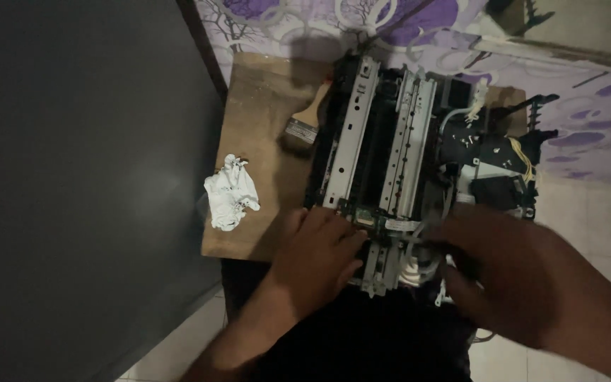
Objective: The person uses a screwdriver to remove screws from a disassembled printer mechanism resting on their lap. They detach a black plastic component and then disconnect a white ribbon cable from the internal circuitry.
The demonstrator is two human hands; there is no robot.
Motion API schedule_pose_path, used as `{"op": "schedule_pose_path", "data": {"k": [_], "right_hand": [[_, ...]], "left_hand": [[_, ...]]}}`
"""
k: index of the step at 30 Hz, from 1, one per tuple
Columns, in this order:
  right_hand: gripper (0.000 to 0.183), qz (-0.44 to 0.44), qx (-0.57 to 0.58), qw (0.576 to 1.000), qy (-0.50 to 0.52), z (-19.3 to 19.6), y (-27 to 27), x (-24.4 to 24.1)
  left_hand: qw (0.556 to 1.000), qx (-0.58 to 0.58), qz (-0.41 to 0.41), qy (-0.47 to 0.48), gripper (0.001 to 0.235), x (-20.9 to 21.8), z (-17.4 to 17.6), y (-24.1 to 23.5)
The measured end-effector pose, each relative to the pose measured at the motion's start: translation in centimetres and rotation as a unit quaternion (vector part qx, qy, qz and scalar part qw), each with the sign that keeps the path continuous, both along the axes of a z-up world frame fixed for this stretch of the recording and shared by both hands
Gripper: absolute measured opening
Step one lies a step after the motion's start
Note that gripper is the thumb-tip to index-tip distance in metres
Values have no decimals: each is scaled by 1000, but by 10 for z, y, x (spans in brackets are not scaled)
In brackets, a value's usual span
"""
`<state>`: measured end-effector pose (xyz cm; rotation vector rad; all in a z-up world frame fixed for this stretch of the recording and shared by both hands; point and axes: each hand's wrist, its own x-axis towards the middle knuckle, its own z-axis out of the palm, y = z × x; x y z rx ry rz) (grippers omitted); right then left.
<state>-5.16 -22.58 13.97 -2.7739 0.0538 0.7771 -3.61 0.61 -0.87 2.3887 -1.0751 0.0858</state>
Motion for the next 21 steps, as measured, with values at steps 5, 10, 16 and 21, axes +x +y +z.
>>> {"op": "schedule_pose_path", "data": {"k": [5, 10, 16, 21], "right_hand": [[33, 188, -141, 972, -10, -26, 28, 39], [17, 169, -136, 976, 28, -50, 44, 51], [22, 184, -112, 977, 7, -63, 41, 51], [18, 187, -120, 975, 19, -56, 42, 53]], "left_hand": [[999, -48, 19, 5, 50, -8, 0, 2], [999, -39, 24, -7, 50, -10, -2, 3], [999, -19, 36, -15, 48, -10, 0, 1], [999, 21, 41, 13, 47, -12, 4, -3]]}}
